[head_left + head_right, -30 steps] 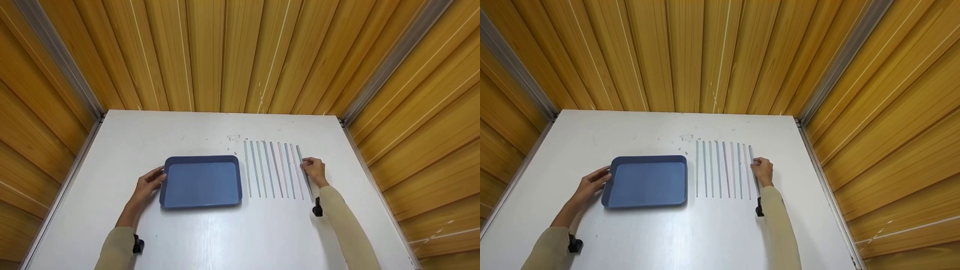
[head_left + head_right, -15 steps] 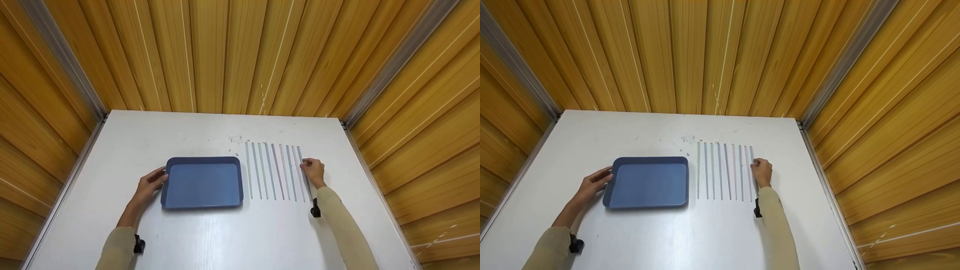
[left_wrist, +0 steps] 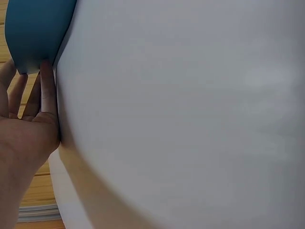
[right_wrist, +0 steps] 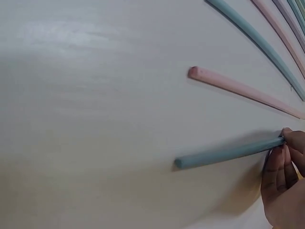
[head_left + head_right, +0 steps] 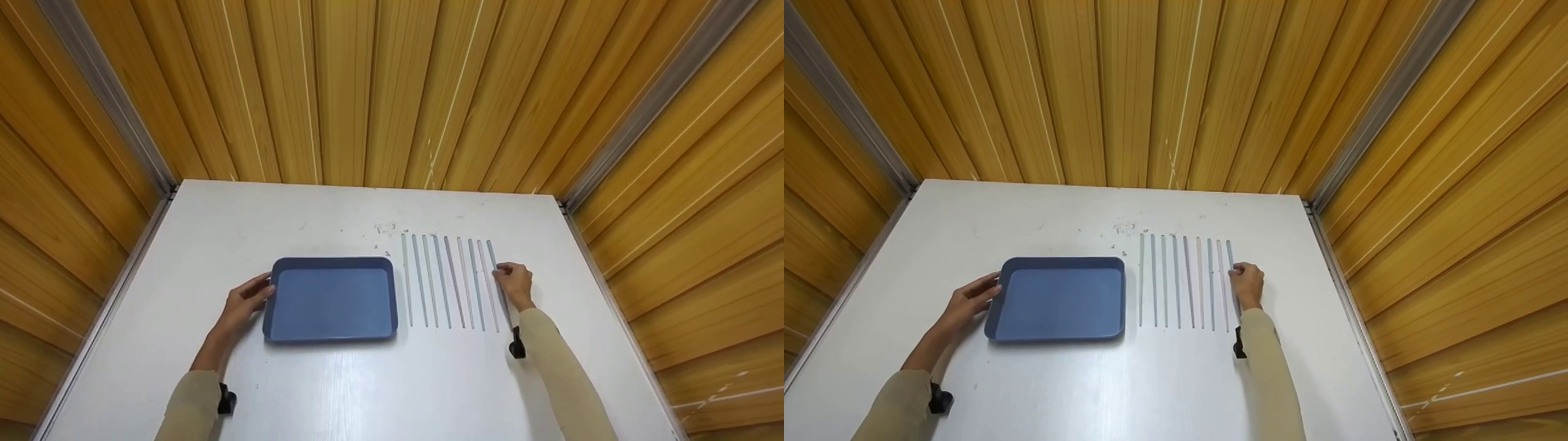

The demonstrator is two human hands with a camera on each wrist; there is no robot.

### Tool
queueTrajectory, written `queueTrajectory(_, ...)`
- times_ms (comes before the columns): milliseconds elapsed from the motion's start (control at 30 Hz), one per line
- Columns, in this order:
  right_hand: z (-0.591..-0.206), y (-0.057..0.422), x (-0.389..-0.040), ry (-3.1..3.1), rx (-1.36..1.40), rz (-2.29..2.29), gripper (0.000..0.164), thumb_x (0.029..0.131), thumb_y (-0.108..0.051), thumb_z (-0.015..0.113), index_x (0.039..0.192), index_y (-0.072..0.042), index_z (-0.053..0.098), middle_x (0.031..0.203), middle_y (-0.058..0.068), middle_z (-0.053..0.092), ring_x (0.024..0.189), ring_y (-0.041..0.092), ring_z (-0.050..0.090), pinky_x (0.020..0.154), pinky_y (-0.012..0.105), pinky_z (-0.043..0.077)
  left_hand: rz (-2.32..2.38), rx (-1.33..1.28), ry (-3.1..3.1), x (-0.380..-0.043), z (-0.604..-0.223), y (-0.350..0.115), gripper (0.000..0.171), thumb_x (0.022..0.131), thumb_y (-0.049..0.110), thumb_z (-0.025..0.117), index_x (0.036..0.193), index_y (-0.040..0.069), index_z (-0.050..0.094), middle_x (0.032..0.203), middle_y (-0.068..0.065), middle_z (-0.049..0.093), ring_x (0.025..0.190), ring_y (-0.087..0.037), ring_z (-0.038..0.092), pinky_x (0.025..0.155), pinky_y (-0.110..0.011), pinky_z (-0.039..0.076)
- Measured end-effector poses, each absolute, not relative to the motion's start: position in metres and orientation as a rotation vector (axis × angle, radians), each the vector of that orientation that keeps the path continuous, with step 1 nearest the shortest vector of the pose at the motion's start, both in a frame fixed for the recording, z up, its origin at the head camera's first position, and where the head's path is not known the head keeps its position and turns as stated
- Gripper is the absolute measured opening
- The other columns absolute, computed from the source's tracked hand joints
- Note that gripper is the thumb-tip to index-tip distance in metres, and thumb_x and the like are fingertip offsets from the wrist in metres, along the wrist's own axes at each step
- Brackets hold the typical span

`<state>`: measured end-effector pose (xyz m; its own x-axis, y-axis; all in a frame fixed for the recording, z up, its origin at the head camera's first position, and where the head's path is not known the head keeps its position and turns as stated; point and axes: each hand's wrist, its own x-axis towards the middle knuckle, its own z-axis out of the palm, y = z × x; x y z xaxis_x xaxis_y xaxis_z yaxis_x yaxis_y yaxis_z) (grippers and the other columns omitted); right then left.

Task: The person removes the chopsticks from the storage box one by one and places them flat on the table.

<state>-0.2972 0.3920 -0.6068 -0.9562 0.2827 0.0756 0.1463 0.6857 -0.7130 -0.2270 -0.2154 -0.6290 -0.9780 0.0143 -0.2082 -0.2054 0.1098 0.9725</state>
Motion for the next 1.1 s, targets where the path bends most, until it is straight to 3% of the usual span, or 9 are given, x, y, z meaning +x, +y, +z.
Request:
queueTrajectory(100, -0.605, 0.393, -0.298, -2.714, -0.350, 1.140, 0.026, 0.094, -0.006, 0.068, 0.113, 0.012, 0.071, 0.108, 0.031, 0.073, 0.101, 0.041, 0.070, 0.083, 0.035, 0.059, 1.992, -0.185, 2.209, -0.228, -0.628, -0.215, 0.061, 0.101, 0.026, 0.067, 0.154, 0.004, 0.045, 0.155, -0.025, 0.046, 0.102, 0.011, 0.061, 0.086, -0.014, 0.055)
queueTrajectory(333, -0.601, 0.398, -0.301, -2.703, -0.277, 1.160, 0.026, 0.094, -0.006, 0.069, 0.113, 0.011, 0.072, 0.104, 0.029, 0.074, 0.096, 0.037, 0.071, 0.068, 0.014, 0.049, 2.033, -0.175, 2.207, -0.231, -0.626, -0.213, 0.058, 0.102, 0.021, 0.065, 0.153, 0.002, 0.044, 0.153, -0.028, 0.047, 0.100, 0.009, 0.061, 0.085, -0.015, 0.056)
queueTrajectory(700, -0.581, 0.400, -0.298, -2.618, -0.127, 1.221, 0.021, 0.092, -0.001, 0.072, 0.109, 0.011, 0.073, 0.098, 0.029, 0.073, 0.076, 0.005, 0.064, 0.060, 0.005, 0.046, 1.976, -0.201, 2.186, -0.236, -0.619, -0.207, 0.061, 0.102, 0.027, 0.066, 0.153, 0.002, 0.044, 0.154, -0.025, 0.046, 0.106, 0.004, 0.059, 0.088, -0.016, 0.055)
queueTrajectory(833, -0.573, 0.397, -0.296, -2.629, -0.083, 1.257, 0.022, 0.094, -0.002, 0.071, 0.112, 0.011, 0.073, 0.101, 0.029, 0.073, 0.073, -0.002, 0.061, 0.058, 0.006, 0.048, 1.930, -0.192, 2.197, -0.237, -0.614, -0.207, 0.063, 0.102, 0.031, 0.064, 0.155, 0.004, 0.042, 0.155, -0.025, 0.045, 0.119, -0.007, 0.059, 0.093, -0.020, 0.056)
queueTrajectory(933, -0.568, 0.395, -0.294, -2.638, -0.052, 1.325, 0.026, 0.095, -0.003, 0.070, 0.116, 0.012, 0.071, 0.104, 0.030, 0.073, 0.072, -0.006, 0.061, 0.060, 0.007, 0.051, 1.892, -0.177, 2.214, -0.237, -0.607, -0.208, 0.064, 0.104, 0.031, 0.062, 0.157, 0.004, 0.038, 0.156, -0.025, 0.044, 0.131, -0.023, 0.058, 0.098, -0.027, 0.058)
queueTrajectory(1000, -0.565, 0.395, -0.293, -2.643, -0.026, 1.356, 0.029, 0.096, -0.004, 0.069, 0.119, 0.013, 0.068, 0.106, 0.031, 0.073, 0.075, -0.002, 0.065, 0.062, 0.007, 0.053, 1.867, -0.153, 2.246, -0.237, -0.600, -0.208, 0.065, 0.105, 0.030, 0.060, 0.158, 0.002, 0.034, 0.157, -0.026, 0.042, 0.136, -0.032, 0.055, 0.101, -0.032, 0.058)
queueTrajectory(1100, -0.561, 0.394, -0.290, -2.663, 0.007, 1.366, 0.036, 0.097, -0.009, 0.070, 0.125, 0.013, 0.065, 0.114, 0.030, 0.072, 0.090, 0.015, 0.074, 0.069, 0.007, 0.055, 1.828, -0.111, 2.336, -0.237, -0.589, -0.211, 0.067, 0.105, 0.030, 0.060, 0.158, 0.000, 0.032, 0.156, -0.027, 0.043, 0.138, -0.039, 0.051, 0.106, -0.040, 0.056)
